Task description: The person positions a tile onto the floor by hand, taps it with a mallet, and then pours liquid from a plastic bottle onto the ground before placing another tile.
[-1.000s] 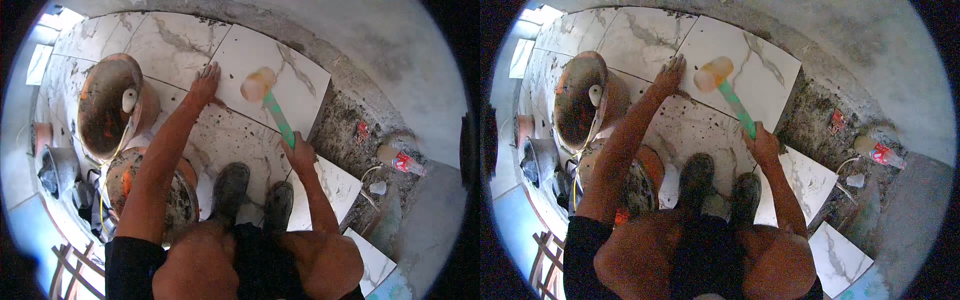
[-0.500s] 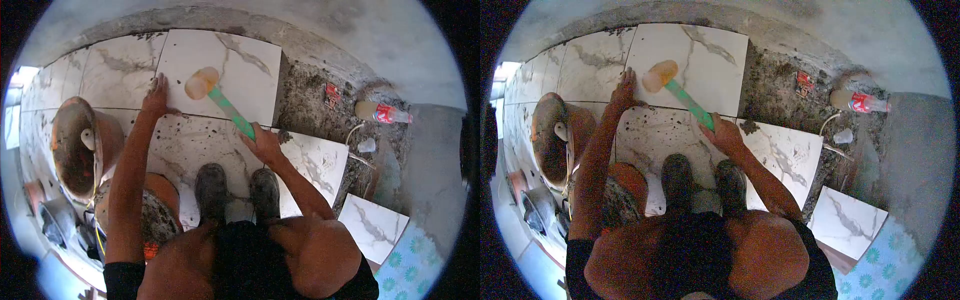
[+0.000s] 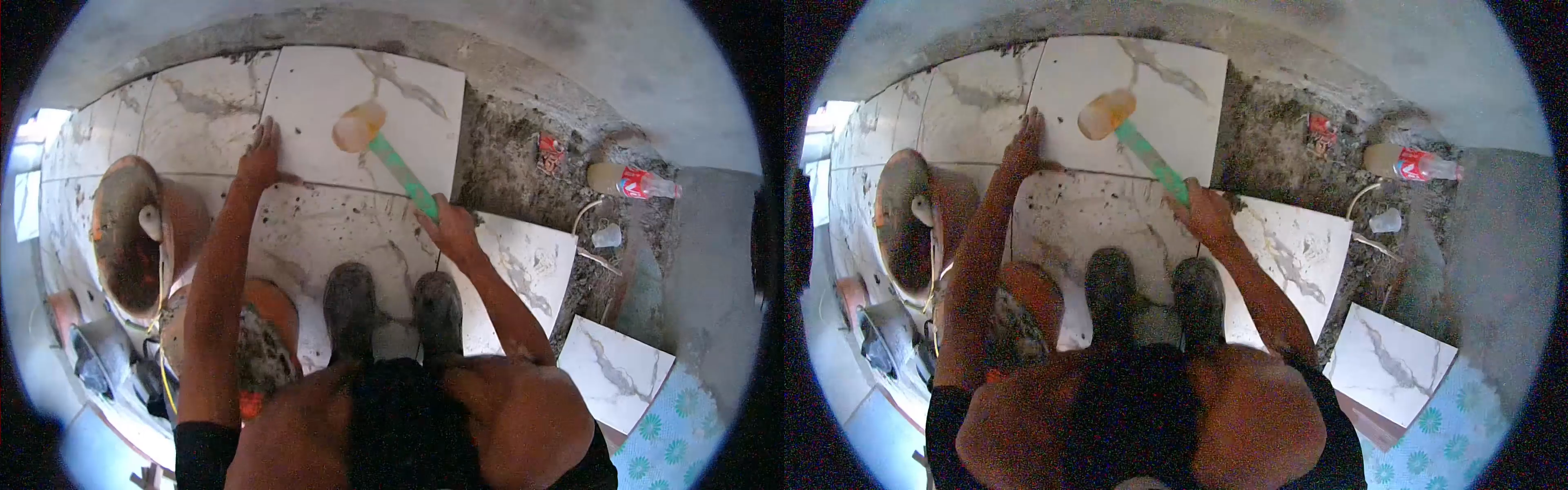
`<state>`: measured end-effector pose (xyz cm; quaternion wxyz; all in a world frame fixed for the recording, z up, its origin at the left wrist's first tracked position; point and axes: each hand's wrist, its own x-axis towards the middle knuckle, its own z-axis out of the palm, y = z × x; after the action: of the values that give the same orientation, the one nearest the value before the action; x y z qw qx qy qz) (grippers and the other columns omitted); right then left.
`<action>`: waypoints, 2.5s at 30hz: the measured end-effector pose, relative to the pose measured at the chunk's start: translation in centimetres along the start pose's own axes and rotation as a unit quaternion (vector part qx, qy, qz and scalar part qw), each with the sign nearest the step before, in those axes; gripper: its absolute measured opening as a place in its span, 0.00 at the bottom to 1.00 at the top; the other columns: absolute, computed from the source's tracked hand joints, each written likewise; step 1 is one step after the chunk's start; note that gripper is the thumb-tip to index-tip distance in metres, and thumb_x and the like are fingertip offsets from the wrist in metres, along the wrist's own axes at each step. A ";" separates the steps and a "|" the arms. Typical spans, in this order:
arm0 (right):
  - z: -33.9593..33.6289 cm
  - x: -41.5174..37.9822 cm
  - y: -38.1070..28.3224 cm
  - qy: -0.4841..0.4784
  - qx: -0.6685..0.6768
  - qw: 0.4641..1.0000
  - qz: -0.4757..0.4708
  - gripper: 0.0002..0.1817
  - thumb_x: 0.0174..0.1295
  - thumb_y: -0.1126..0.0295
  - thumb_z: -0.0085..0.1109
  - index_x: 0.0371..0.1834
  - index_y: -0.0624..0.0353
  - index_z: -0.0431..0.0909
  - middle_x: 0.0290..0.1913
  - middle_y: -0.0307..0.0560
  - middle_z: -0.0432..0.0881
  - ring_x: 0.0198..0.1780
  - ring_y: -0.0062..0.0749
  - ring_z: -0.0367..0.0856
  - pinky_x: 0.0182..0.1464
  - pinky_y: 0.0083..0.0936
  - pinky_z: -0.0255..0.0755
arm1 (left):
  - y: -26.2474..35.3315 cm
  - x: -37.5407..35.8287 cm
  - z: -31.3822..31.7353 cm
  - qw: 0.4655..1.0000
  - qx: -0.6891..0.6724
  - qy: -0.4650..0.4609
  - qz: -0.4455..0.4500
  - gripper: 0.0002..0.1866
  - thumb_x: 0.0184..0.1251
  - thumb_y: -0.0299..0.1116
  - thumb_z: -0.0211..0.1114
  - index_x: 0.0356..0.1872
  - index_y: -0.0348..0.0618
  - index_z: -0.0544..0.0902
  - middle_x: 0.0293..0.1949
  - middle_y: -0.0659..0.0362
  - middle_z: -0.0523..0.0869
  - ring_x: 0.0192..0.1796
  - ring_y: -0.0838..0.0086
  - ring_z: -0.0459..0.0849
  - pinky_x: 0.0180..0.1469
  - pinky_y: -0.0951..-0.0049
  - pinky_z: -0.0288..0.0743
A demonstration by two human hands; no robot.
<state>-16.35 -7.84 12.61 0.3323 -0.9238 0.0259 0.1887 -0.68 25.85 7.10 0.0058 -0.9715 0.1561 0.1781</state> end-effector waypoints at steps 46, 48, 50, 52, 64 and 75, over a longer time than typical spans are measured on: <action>-0.2 7.8 -1.5 0.135 -0.070 0.986 -0.074 0.18 0.58 0.59 0.53 0.44 0.60 0.65 0.24 0.59 0.78 0.29 0.54 0.79 0.29 0.43 0.73 | 4.7 -1.0 3.3 0.955 -0.167 -0.024 -0.244 0.71 0.30 0.64 0.71 0.62 0.17 0.39 0.64 0.27 0.35 0.67 0.36 0.34 0.66 0.46 0.39; -0.3 8.7 -1.1 0.108 -0.171 0.974 -0.101 0.18 0.57 0.61 0.54 0.44 0.59 0.64 0.25 0.60 0.78 0.28 0.54 0.79 0.29 0.43 0.73 | 5.0 -0.9 3.3 0.956 -0.167 -0.014 -0.242 0.71 0.29 0.63 0.72 0.61 0.17 0.39 0.64 0.27 0.35 0.67 0.35 0.34 0.66 0.46 0.39; -1.9 8.5 -2.8 0.084 -0.153 0.978 -0.117 0.18 0.56 0.63 0.56 0.44 0.59 0.63 0.25 0.60 0.78 0.28 0.54 0.79 0.29 0.43 0.73 | 5.2 -1.0 3.2 0.957 -0.167 -0.007 -0.239 0.72 0.27 0.62 0.73 0.61 0.16 0.39 0.64 0.26 0.35 0.67 0.35 0.34 0.66 0.45 0.39; -2.0 8.0 -3.7 0.118 -0.107 0.981 -0.112 0.18 0.55 0.63 0.56 0.44 0.58 0.63 0.25 0.60 0.78 0.28 0.54 0.79 0.29 0.43 0.73 | 5.6 -1.6 2.7 0.951 -0.196 0.000 -0.240 0.72 0.26 0.62 0.74 0.61 0.15 0.39 0.63 0.25 0.35 0.67 0.34 0.33 0.66 0.45 0.38; 0.2 9.1 -3.0 0.091 -0.165 0.975 -0.118 0.19 0.53 0.65 0.56 0.45 0.58 0.62 0.28 0.60 0.78 0.31 0.55 0.78 0.34 0.48 0.71 | 6.3 -2.7 1.5 0.957 -0.171 0.011 -0.236 0.73 0.25 0.65 0.72 0.60 0.14 0.40 0.63 0.24 0.39 0.67 0.34 0.35 0.66 0.45 0.36; 0.5 9.1 -1.8 0.071 -0.235 0.961 -0.129 0.18 0.53 0.67 0.54 0.44 0.63 0.63 0.27 0.61 0.77 0.31 0.56 0.78 0.34 0.48 0.71 | 6.3 -1.6 2.0 0.966 -0.120 -0.062 -0.221 0.71 0.28 0.65 0.71 0.60 0.14 0.42 0.63 0.25 0.39 0.66 0.34 0.34 0.66 0.43 0.30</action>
<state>-7.73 -5.39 10.00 0.1243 -0.9824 -0.1153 0.0790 -4.73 20.52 6.12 -0.0621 -0.9626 -0.0858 0.2494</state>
